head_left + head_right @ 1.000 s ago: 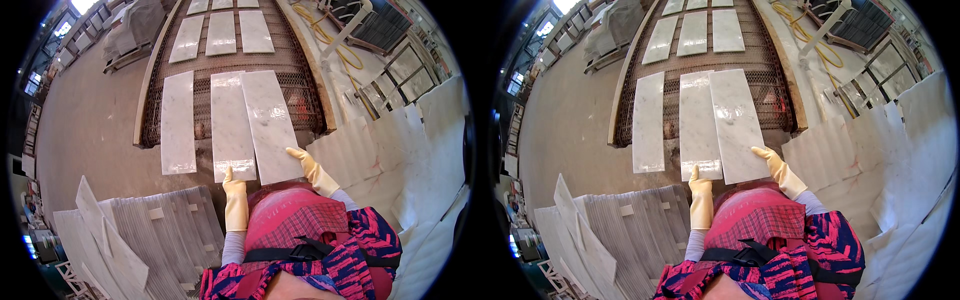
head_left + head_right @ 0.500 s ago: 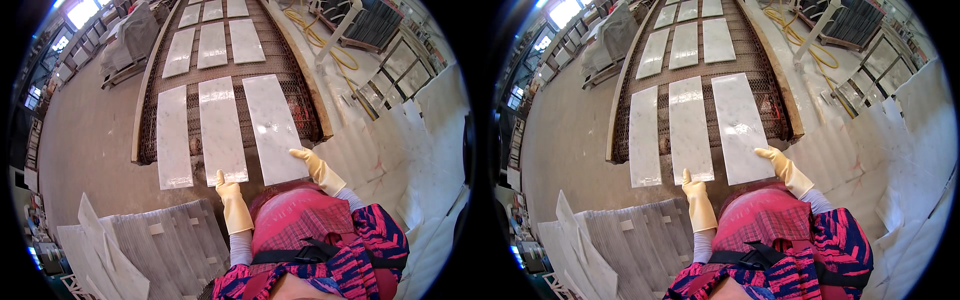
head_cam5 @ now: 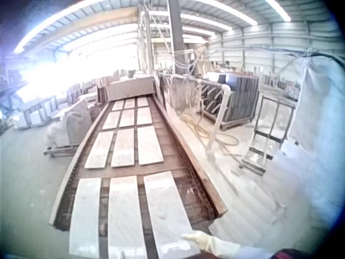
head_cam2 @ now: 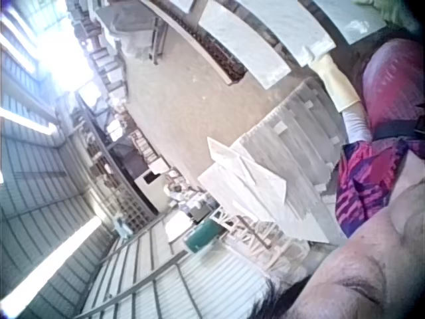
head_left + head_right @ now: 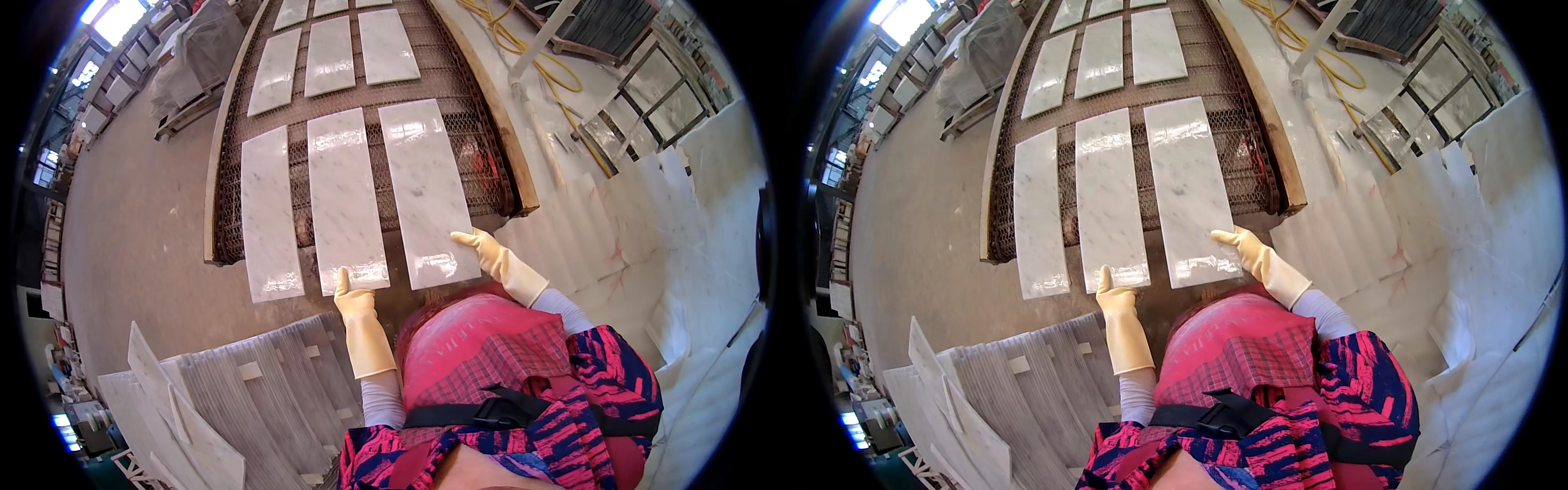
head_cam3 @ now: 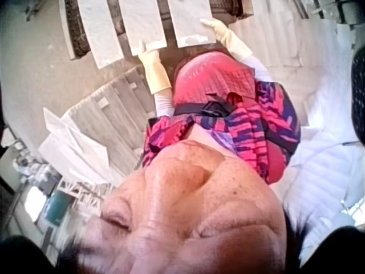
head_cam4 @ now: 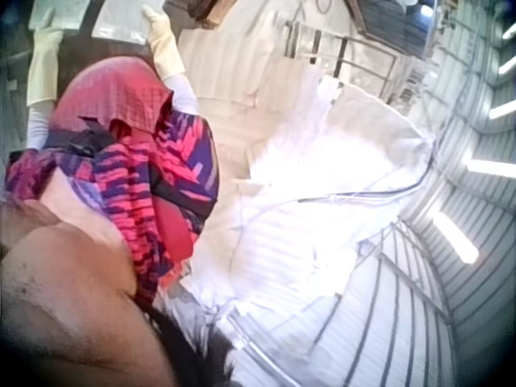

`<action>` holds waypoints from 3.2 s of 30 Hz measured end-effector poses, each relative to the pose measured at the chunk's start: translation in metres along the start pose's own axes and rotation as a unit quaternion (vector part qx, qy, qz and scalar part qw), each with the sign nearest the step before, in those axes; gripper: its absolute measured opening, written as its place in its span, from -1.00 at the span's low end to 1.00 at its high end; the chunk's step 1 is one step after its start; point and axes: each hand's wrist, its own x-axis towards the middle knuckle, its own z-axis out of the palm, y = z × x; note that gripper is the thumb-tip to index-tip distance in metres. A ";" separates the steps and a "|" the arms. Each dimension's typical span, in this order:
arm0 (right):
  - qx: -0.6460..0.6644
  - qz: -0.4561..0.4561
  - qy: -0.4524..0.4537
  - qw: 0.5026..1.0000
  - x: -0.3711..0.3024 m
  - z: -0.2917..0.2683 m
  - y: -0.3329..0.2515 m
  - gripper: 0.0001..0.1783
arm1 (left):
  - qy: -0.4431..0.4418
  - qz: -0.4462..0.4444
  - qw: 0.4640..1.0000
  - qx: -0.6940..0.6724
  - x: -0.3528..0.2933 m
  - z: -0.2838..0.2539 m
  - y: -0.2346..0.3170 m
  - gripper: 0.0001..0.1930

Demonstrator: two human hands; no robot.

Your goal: The person picks up rectangular white tiles from a vertical stack and places them onto a moving conveyor belt. They handle the tiles one at a time, positioning them in a row on the belt before returning to the stack to repeat the process.

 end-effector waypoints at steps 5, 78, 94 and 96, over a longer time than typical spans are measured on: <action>0.004 0.006 0.024 1.000 0.006 0.002 -0.002 -0.59 | -0.009 -0.006 0.991 0.132 -0.009 -0.001 0.012 0.04; -0.059 0.087 -0.046 0.993 -0.017 0.005 0.263 -0.28 | 0.361 -0.154 0.895 -0.211 -0.436 -0.454 -0.393 -0.56; -0.554 0.133 -0.180 0.802 -0.079 0.038 0.318 -0.55 | 0.410 -0.157 0.848 -0.296 -0.473 -0.424 -0.479 -0.64; -0.608 0.170 -0.138 0.763 -0.065 0.016 0.306 -0.54 | 0.409 -0.145 0.844 -0.317 -0.470 -0.417 -0.460 -0.64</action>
